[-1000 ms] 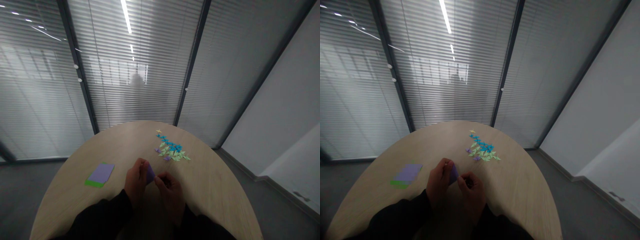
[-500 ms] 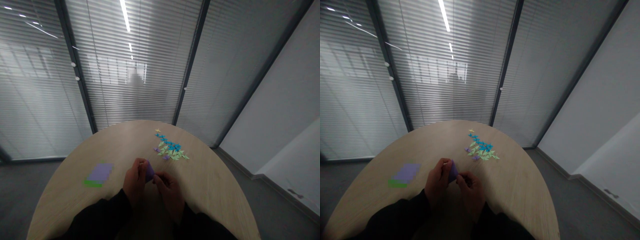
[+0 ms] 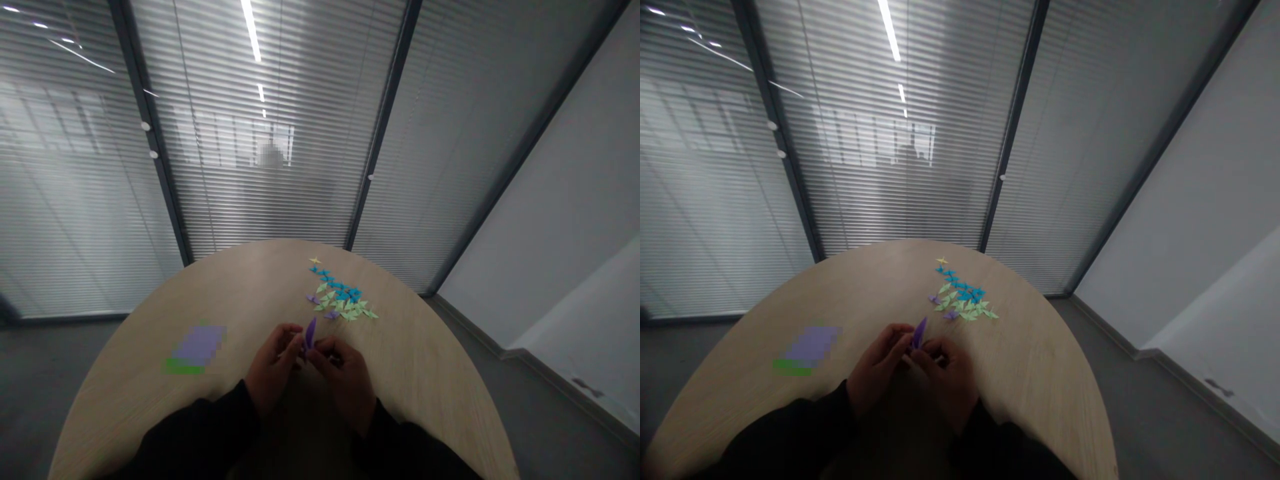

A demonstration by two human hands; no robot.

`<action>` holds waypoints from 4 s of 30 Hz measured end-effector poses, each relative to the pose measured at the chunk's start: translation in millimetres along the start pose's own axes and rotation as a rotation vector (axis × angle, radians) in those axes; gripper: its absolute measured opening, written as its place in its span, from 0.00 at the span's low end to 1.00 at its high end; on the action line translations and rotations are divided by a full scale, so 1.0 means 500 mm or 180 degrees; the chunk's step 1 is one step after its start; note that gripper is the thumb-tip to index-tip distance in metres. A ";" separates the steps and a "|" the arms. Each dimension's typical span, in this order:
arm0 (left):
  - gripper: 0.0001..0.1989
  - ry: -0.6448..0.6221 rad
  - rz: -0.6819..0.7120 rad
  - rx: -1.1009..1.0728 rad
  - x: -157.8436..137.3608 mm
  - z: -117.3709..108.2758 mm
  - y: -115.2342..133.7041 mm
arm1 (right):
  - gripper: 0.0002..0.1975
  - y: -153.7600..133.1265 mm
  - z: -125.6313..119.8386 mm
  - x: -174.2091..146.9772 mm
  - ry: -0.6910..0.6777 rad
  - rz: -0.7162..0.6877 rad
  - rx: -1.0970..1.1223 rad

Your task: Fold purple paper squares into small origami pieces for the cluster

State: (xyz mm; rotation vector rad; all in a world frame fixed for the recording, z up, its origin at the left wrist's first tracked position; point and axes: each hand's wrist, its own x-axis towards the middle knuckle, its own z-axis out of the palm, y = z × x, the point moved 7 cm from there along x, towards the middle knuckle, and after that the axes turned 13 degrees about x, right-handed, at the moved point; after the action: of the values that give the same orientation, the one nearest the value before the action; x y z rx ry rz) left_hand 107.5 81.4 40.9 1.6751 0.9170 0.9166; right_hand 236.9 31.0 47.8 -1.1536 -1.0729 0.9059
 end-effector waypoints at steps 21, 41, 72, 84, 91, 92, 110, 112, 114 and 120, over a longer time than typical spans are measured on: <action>0.26 0.0268 -0.0249 -0.0553 0.004 -0.030 -0.024 | 0.15 -0.018 -0.028 0.017 -0.0404 -0.0958 -0.0761; 0.09 -0.0270 0.0431 0.0304 -0.001 -0.019 0.009 | 0.09 -0.026 -0.036 0.018 -0.0550 -0.0734 -0.0514; 0.14 -0.0117 0.0065 0.0664 -0.003 -0.018 -0.006 | 0.18 0.022 -0.034 0.014 0.0051 0.0096 0.0198; 0.16 -0.0104 0.0114 0.0977 -0.003 -0.018 0.001 | 0.15 0.016 -0.041 0.015 -0.0004 -0.0011 -0.0105; 0.11 -0.0711 0.0163 0.1338 -0.010 0.011 -0.004 | 0.09 -0.015 -0.017 0.000 -0.0517 -0.0656 -0.0872; 0.11 -0.0773 0.0107 0.1382 -0.011 0.013 -0.006 | 0.09 -0.020 -0.013 -0.003 -0.0571 -0.0761 -0.0919; 0.15 -0.0901 0.0179 0.1949 -0.011 0.018 -0.008 | 0.09 -0.008 -0.014 0.007 -0.0635 -0.0562 -0.0904; 0.14 -0.0917 0.0171 0.1985 -0.010 0.018 -0.009 | 0.10 -0.006 -0.022 0.009 -0.0523 -0.0567 -0.0851; 0.12 -0.0929 0.0144 0.2009 -0.010 0.017 -0.009 | 0.11 -0.002 -0.031 0.012 -0.0369 -0.0518 -0.0784; 0.15 -0.0787 0.0094 0.1575 -0.011 0.011 -0.004 | 0.08 0.023 -0.021 0.011 -0.0419 -0.0012 -0.0409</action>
State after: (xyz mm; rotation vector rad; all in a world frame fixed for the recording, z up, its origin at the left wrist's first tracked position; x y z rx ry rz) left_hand 109.7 75.0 37.1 2.1685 1.0016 0.5035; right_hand 248.2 36.0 36.6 -1.2100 -1.2549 0.9308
